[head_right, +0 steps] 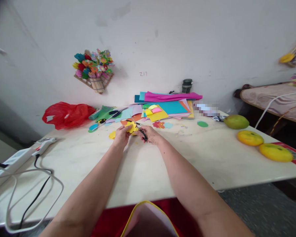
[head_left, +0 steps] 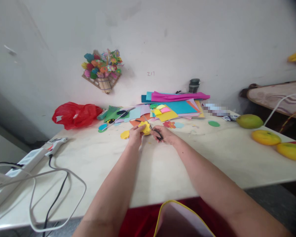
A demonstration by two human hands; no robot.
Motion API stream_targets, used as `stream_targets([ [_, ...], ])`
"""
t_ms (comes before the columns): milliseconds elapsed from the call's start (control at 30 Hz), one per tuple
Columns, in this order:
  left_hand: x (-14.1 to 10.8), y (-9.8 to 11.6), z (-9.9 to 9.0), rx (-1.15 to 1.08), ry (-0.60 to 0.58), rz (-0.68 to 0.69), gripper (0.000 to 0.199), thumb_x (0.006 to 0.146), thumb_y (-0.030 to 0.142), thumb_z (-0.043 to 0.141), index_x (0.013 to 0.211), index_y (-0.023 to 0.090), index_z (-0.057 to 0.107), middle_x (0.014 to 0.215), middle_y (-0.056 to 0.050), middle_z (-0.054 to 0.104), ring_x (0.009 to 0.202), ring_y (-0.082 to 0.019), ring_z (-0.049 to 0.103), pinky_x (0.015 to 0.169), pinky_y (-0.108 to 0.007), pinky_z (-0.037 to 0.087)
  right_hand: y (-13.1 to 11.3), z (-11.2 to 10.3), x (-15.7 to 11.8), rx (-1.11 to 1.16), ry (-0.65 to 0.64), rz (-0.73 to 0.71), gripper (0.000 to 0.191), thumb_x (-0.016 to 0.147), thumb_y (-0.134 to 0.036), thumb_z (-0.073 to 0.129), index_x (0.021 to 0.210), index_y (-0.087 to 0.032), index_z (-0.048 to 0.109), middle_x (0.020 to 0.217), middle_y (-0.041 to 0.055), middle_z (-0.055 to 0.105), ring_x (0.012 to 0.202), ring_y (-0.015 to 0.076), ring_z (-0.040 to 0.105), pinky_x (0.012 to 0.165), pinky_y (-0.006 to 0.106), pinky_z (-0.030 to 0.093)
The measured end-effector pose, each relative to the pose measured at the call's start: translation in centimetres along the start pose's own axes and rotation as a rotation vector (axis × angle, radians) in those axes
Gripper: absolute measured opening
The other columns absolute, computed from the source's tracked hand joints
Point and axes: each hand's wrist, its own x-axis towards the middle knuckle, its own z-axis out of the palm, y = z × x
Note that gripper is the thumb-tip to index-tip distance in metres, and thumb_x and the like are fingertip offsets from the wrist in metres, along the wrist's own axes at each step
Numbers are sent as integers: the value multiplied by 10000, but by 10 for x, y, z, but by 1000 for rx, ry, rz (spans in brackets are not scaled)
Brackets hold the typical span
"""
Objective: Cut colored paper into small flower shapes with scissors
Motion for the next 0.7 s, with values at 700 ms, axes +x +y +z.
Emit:
stream_targets([
  [700,0,9,-6,151,-75,48,368,489,367,820,680,136,606,543,22,574,461,-78,509,486,-208,421,13,-12,5,-3,-108,-73,309,737,-426,665,710,-161,509,503,-36,563,348,64,488,282,156,271],
])
